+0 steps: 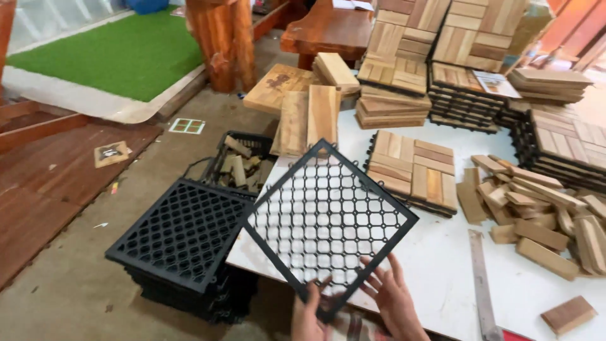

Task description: Assembling interlocking wooden floor tiles by placing individual wood slats into a plastic grid base.

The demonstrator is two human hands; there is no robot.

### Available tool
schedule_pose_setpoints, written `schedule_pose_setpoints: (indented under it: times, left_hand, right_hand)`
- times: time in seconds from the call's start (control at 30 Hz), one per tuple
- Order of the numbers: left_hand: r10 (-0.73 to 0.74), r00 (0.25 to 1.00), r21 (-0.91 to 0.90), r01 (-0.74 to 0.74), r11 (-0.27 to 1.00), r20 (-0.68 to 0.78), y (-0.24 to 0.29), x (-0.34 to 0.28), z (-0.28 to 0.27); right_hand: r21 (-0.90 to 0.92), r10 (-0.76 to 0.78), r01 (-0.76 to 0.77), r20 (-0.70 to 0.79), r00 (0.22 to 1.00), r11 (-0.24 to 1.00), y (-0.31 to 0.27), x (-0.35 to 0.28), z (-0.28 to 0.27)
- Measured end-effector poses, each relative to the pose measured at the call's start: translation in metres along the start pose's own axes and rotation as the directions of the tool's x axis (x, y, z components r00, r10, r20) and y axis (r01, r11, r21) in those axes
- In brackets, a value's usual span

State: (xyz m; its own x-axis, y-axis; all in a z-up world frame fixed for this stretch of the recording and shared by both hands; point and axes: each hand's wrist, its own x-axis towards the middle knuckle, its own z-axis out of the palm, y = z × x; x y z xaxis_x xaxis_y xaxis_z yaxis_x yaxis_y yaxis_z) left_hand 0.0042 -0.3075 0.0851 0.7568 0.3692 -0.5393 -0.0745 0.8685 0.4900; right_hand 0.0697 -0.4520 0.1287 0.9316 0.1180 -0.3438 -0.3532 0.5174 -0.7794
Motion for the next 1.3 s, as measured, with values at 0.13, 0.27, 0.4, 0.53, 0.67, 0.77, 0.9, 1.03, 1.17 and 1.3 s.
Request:
schedule_pose_setpoints:
  times: [0.13,0.27,0.4,0.53,0.67,0.77,0.9,1.03,1.17,1.3]
  left_hand:
    - [0.077,0.928,0.921,-0.372,0.113,0.365,-0.157,0.08,-0.101]
    - [-0.089,0.995,0.694,0.027,0.72,0.053,-0.134,0.065,-0.083]
    - [-0.054,0.993,0.405,0.091,0.91,-0.1,-0.04,0.029,-0.033]
    - [0.08,0.997,0.843,-0.05,0.536,0.009,-0.043,0.074,-0.044]
    - [0.203,0.775,0.756,-0.461,-0.465,0.598,-0.035,0.094,-0.026]
    - [0.155,0.701,0.671,-0.558,-0.488,0.696,-0.04,0.104,-0.024]
    - [0.147,0.799,0.793,-0.521,-0.316,0.583,-0.034,0.112,-0.001]
    - [0.175,0.807,0.817,-0.513,-0.262,0.563,-0.029,0.126,0.017]
    - [0.157,0.855,0.843,-0.427,-0.326,0.494,-0.023,0.131,0.024]
    - [0.146,0.854,0.836,-0.429,-0.342,0.499,-0.019,0.127,0.026]
  right_hand:
    - [-0.036,-0.088,0.082,-0.199,0.976,0.996,-0.02,-0.011,-0.034]
    - [-0.131,-0.149,0.121,-0.222,0.964,0.984,-0.042,0.015,-0.116]
    - [-0.271,-0.119,0.042,-0.277,0.953,0.962,-0.086,0.005,-0.138]
    - [-0.927,-0.314,-0.036,-0.163,0.935,0.374,-0.048,0.067,-0.246]
    - [-0.988,-0.504,0.027,-0.055,0.862,0.153,-0.031,0.095,-0.258]
    - [-0.996,-0.578,0.026,-0.03,0.816,0.089,-0.03,0.091,-0.25]
    - [-0.989,-0.59,0.021,-0.071,0.804,0.147,-0.04,0.083,-0.229]
    - [-0.98,-0.599,0.044,-0.083,0.796,0.194,-0.042,0.089,-0.229]
    - [-0.969,-0.613,0.119,-0.039,0.789,0.214,-0.041,0.085,-0.233]
    - [-0.957,-0.591,0.092,-0.094,0.801,0.276,-0.04,0.08,-0.228]
